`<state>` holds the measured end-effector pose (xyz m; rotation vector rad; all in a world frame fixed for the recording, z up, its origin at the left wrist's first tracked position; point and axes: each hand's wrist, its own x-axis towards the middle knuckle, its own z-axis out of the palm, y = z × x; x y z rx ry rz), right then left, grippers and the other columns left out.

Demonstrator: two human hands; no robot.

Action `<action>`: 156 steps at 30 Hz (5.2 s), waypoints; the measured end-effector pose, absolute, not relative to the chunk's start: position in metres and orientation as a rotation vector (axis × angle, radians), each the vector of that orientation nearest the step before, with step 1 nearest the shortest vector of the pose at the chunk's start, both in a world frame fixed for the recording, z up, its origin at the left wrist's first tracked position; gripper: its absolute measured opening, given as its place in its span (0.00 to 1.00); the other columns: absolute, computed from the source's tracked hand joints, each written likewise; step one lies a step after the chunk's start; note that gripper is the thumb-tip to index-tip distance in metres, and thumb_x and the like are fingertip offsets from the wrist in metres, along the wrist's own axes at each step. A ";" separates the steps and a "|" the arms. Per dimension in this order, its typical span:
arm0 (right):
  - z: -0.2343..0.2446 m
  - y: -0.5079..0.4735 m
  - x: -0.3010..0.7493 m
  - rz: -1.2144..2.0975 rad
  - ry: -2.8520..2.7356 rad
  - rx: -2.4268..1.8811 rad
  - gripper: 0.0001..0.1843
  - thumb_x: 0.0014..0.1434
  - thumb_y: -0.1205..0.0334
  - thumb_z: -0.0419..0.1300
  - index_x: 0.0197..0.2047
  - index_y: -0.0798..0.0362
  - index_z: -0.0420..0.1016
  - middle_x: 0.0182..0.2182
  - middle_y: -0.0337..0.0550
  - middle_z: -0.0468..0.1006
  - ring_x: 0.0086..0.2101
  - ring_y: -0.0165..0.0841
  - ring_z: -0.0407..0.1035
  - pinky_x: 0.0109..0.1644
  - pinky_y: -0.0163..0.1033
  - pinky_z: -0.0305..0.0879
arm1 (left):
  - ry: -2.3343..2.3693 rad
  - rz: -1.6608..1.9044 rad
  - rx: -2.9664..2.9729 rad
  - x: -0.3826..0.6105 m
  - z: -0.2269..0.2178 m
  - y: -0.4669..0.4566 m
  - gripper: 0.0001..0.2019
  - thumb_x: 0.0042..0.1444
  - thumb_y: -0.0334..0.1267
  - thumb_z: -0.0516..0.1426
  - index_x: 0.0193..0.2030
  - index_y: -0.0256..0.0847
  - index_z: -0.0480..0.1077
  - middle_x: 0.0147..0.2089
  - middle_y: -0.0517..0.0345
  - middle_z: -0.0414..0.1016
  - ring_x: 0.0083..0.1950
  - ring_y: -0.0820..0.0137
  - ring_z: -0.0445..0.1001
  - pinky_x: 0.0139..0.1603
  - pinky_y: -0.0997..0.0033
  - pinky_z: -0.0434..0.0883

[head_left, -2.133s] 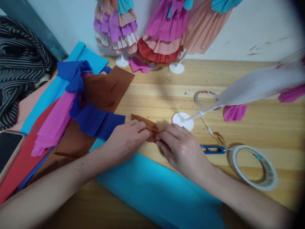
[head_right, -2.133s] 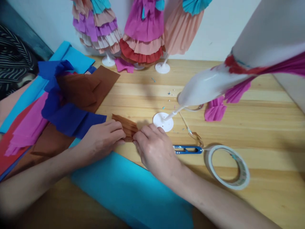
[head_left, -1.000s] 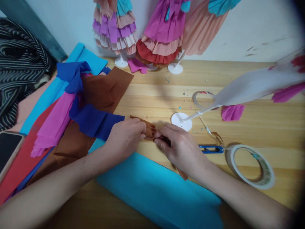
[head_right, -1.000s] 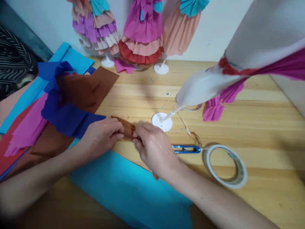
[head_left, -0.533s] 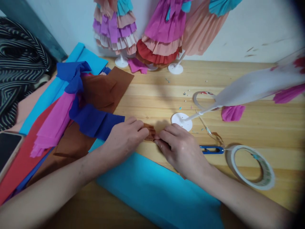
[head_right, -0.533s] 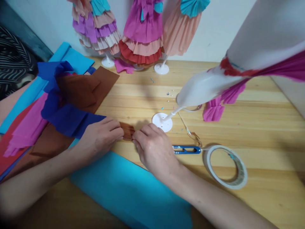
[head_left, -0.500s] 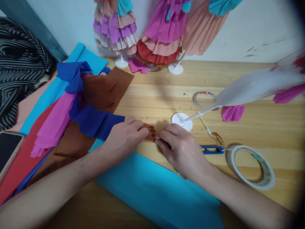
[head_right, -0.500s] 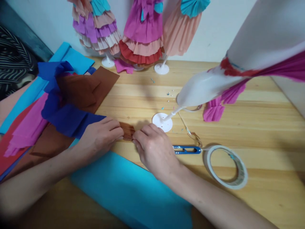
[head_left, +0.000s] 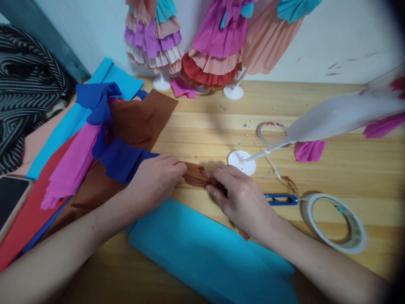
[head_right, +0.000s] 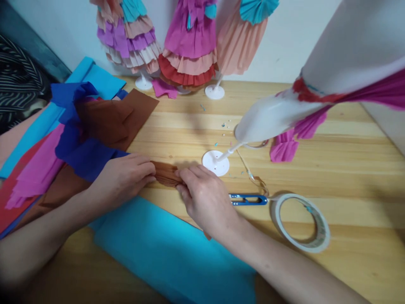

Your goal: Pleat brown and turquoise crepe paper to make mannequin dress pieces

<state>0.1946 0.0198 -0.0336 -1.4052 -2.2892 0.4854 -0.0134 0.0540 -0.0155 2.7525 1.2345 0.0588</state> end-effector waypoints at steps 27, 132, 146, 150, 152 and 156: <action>-0.035 0.021 0.194 0.552 -2.267 -1.399 0.08 0.58 0.72 0.54 0.31 0.54 0.72 0.30 0.46 0.72 0.33 0.37 0.68 0.35 0.40 0.65 | 1.135 0.172 2.793 -0.001 -0.024 0.054 0.09 0.60 0.31 0.51 0.30 0.39 0.68 0.32 0.58 0.70 0.37 0.68 0.68 0.31 0.71 0.62; -0.038 0.020 0.191 0.418 -2.312 -1.392 0.10 0.60 0.70 0.53 0.31 0.55 0.75 0.28 0.46 0.72 0.30 0.36 0.69 0.33 0.39 0.65 | 1.072 0.384 2.710 -0.014 -0.021 0.077 0.09 0.61 0.34 0.52 0.35 0.40 0.74 0.38 0.57 0.70 0.39 0.70 0.69 0.36 0.73 0.65; -0.037 0.019 0.191 0.409 -2.319 -1.391 0.10 0.60 0.70 0.54 0.32 0.55 0.75 0.28 0.46 0.73 0.31 0.36 0.68 0.33 0.38 0.65 | 1.035 0.245 2.935 -0.009 -0.022 0.075 0.09 0.61 0.30 0.51 0.32 0.39 0.71 0.34 0.56 0.71 0.37 0.68 0.68 0.32 0.71 0.62; -0.038 0.019 0.191 0.417 -2.322 -1.399 0.10 0.60 0.70 0.53 0.31 0.55 0.75 0.28 0.46 0.72 0.30 0.36 0.68 0.33 0.38 0.64 | 0.996 0.227 2.959 -0.009 -0.022 0.074 0.09 0.60 0.28 0.51 0.32 0.37 0.70 0.38 0.54 0.72 0.40 0.66 0.69 0.32 0.71 0.64; -0.038 0.019 0.191 0.419 -2.319 -1.400 0.10 0.60 0.70 0.53 0.32 0.55 0.75 0.28 0.46 0.72 0.31 0.36 0.68 0.33 0.39 0.65 | 0.981 0.209 2.967 -0.009 -0.022 0.074 0.08 0.60 0.27 0.51 0.33 0.37 0.70 0.38 0.53 0.73 0.41 0.66 0.70 0.33 0.70 0.65; -0.038 0.019 0.191 0.423 -2.313 -1.399 0.10 0.60 0.70 0.53 0.32 0.56 0.75 0.29 0.46 0.73 0.31 0.36 0.69 0.34 0.39 0.66 | 0.965 0.192 3.020 -0.010 -0.021 0.074 0.09 0.60 0.26 0.50 0.34 0.37 0.70 0.36 0.54 0.74 0.39 0.65 0.70 0.32 0.70 0.66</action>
